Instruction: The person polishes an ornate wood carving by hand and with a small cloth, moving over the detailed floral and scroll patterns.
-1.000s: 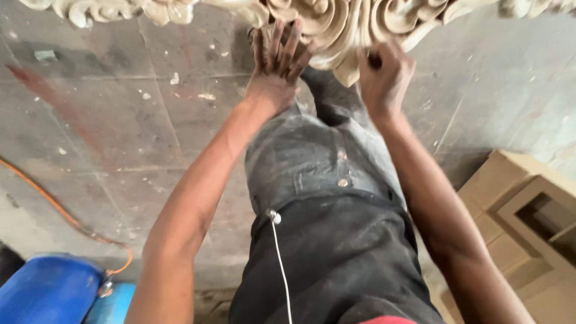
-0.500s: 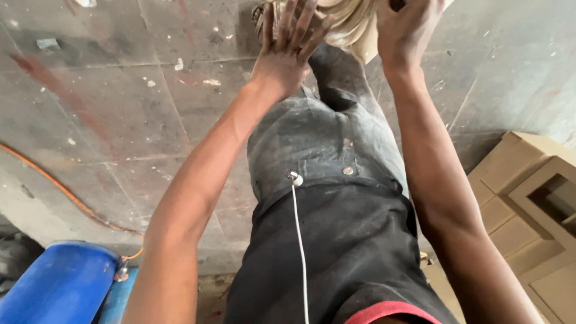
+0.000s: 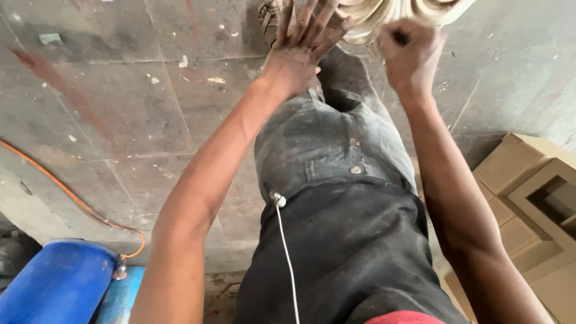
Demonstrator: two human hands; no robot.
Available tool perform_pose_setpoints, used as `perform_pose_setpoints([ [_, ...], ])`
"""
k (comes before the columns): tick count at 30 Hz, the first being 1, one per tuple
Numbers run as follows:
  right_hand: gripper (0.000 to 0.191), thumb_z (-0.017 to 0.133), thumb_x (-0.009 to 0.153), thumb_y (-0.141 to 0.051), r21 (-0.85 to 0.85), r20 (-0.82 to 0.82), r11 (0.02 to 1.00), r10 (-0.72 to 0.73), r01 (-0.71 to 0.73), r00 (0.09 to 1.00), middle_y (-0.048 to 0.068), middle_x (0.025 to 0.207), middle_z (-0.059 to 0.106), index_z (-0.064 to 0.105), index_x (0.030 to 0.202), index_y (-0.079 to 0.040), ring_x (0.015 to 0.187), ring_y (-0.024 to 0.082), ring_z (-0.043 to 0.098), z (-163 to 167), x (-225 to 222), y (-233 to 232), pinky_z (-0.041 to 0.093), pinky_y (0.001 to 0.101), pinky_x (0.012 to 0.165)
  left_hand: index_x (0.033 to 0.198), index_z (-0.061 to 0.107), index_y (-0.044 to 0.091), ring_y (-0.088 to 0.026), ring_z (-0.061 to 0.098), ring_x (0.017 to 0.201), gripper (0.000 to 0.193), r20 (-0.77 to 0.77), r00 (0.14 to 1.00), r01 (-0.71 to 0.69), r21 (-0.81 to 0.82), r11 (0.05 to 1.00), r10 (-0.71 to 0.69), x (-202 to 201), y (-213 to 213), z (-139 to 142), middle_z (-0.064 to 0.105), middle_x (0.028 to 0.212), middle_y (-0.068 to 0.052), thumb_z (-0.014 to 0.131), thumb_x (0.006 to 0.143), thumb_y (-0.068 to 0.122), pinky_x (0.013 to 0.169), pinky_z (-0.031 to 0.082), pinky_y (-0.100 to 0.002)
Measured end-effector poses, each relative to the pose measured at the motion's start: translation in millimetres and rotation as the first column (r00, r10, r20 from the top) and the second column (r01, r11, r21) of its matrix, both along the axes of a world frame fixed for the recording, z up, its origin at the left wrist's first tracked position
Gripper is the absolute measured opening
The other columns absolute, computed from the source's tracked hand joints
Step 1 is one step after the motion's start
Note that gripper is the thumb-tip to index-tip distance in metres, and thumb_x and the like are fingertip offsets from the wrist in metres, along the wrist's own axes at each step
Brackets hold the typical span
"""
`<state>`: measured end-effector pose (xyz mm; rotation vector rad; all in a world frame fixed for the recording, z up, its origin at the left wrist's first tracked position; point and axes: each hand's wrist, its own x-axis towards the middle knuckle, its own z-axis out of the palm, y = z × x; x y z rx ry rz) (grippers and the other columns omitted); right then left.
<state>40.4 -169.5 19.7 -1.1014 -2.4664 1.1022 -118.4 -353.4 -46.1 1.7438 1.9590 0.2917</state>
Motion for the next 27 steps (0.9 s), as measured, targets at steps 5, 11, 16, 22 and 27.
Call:
perform_pose_setpoints([
  [5,0.010,0.074,0.093,0.007,0.035,0.062,0.994,0.097,-0.099,0.993,0.004,0.080,0.073,0.080,0.099,0.001,0.065,0.006,0.065,6.0,10.6,2.3,0.050,0.0216,0.057,0.171,0.011,0.034,-0.029,-0.011,0.160,0.089,0.050,0.998,-0.036,0.033,0.999,0.034,0.2,-0.2,-2.1,0.000,0.177,-0.003,0.062,0.100,0.012,0.129,-0.006,-0.059],
  [11,0.004,0.075,0.086,0.005,-0.087,0.075,0.996,0.022,-0.015,0.997,0.007,0.070,0.069,0.073,0.083,0.006,0.061,0.009,0.062,7.2,-16.7,-4.2,0.048,0.0255,0.056,0.170,0.010,0.032,-0.030,-0.010,0.162,0.089,-0.061,0.996,-0.057,0.230,0.972,0.073,4.8,-0.3,-8.9,0.001,0.177,-0.004,0.058,0.101,0.002,0.132,-0.003,-0.058],
  [16,0.008,0.076,0.087,-0.008,-0.247,0.301,0.954,-0.093,0.171,0.949,0.002,0.066,0.067,0.075,0.085,-0.001,0.052,0.007,0.059,17.1,-28.1,-7.4,0.046,0.0259,0.045,0.170,0.014,0.034,-0.030,-0.007,0.162,0.092,-0.029,0.996,-0.072,0.224,0.972,0.081,2.7,-3.1,-1.9,0.003,0.178,-0.004,0.059,0.098,-0.001,0.132,0.000,-0.057],
  [22,0.005,0.074,0.088,0.003,0.042,0.201,0.999,0.010,-0.019,0.980,0.006,0.070,0.071,0.079,0.088,0.002,0.057,0.009,0.066,13.7,-12.1,5.1,0.050,0.0258,0.049,0.170,0.018,0.033,-0.026,-0.007,0.164,0.090,0.041,0.998,-0.062,0.232,0.971,0.054,-3.1,-7.1,6.2,0.001,0.179,-0.002,0.059,0.098,-0.001,0.135,0.001,-0.054],
  [27,0.013,0.076,0.094,-0.008,-0.401,0.287,0.861,-0.208,0.315,0.935,0.004,0.069,0.069,0.075,0.085,0.002,0.053,0.010,0.062,6.8,-18.8,-18.1,0.051,0.0264,0.043,0.172,0.021,0.036,-0.027,-0.004,0.159,0.093,0.132,0.991,-0.039,0.162,0.986,0.018,-4.7,-1.6,11.1,0.006,0.176,-0.003,0.057,0.095,-0.002,0.130,0.002,-0.056],
])
